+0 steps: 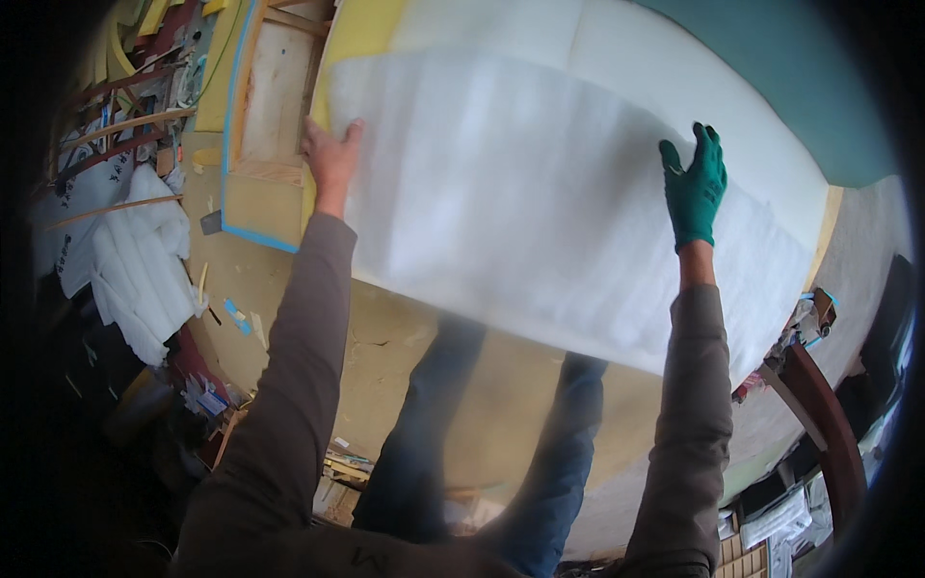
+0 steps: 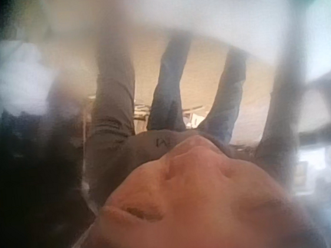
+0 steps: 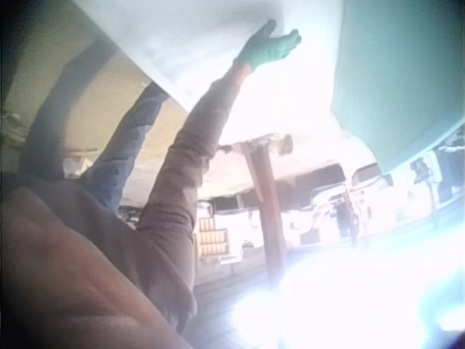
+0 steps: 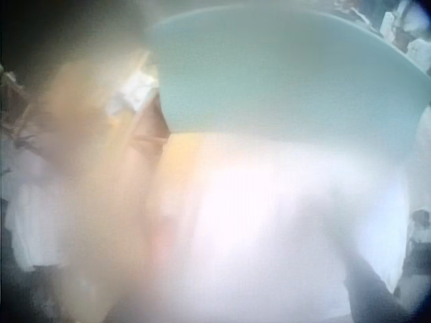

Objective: The person uses shears to cut a marked line on a white sheet placed on a blue and yellow workbench. They then pick up a large piece of white fiberglass mat, unfold it, and lay it over the workbench, smoothing it with both hands. The person repeats this process with a second piece of fiberglass, aligning and smoothing it over the first layer.

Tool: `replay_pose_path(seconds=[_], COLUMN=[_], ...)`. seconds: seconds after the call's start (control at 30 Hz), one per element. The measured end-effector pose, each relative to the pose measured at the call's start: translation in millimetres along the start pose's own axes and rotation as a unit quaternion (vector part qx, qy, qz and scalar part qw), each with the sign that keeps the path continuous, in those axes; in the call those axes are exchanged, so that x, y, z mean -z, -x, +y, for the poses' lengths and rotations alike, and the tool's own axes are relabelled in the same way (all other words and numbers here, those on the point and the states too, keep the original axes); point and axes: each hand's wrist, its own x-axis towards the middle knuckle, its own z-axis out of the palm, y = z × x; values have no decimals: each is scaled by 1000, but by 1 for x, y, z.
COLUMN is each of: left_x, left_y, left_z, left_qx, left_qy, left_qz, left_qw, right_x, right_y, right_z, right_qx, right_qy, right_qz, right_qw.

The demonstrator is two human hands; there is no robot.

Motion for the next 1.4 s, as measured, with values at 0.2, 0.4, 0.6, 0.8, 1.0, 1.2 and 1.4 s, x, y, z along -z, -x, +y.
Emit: replay_pose_path(seconds=[0.2,0.4,0.6,0.8,1.0,1.2,1.4], left_x=[-30,-69,16,39,13,35,-6], left_y=[-58,-79,-56,-46,-69,-81,-78], left_z=[-71,-105,-18,159,197,185,191], left_qx=[8,-54,-92,-271,-285,-175,-226], left_qy=[138,60,92,258,100,178,82], left_qz=[-79,-174,-119,-257,-364,-263,-193], left_qw=[987,981,984,891,881,932,951], right_x=[13,0,42,112,105,141,126], right_y=[43,71,92,95,44,43,40], right_z=[64,100,161,284,342,340,366], right_qx=[-6,-141,-126,-169,-104,-144,-141], right_qy=[137,136,62,237,220,224,298], right_qz=[8,40,83,-53,-264,-123,-105], right_qw=[991,980,987,955,933,956,938])
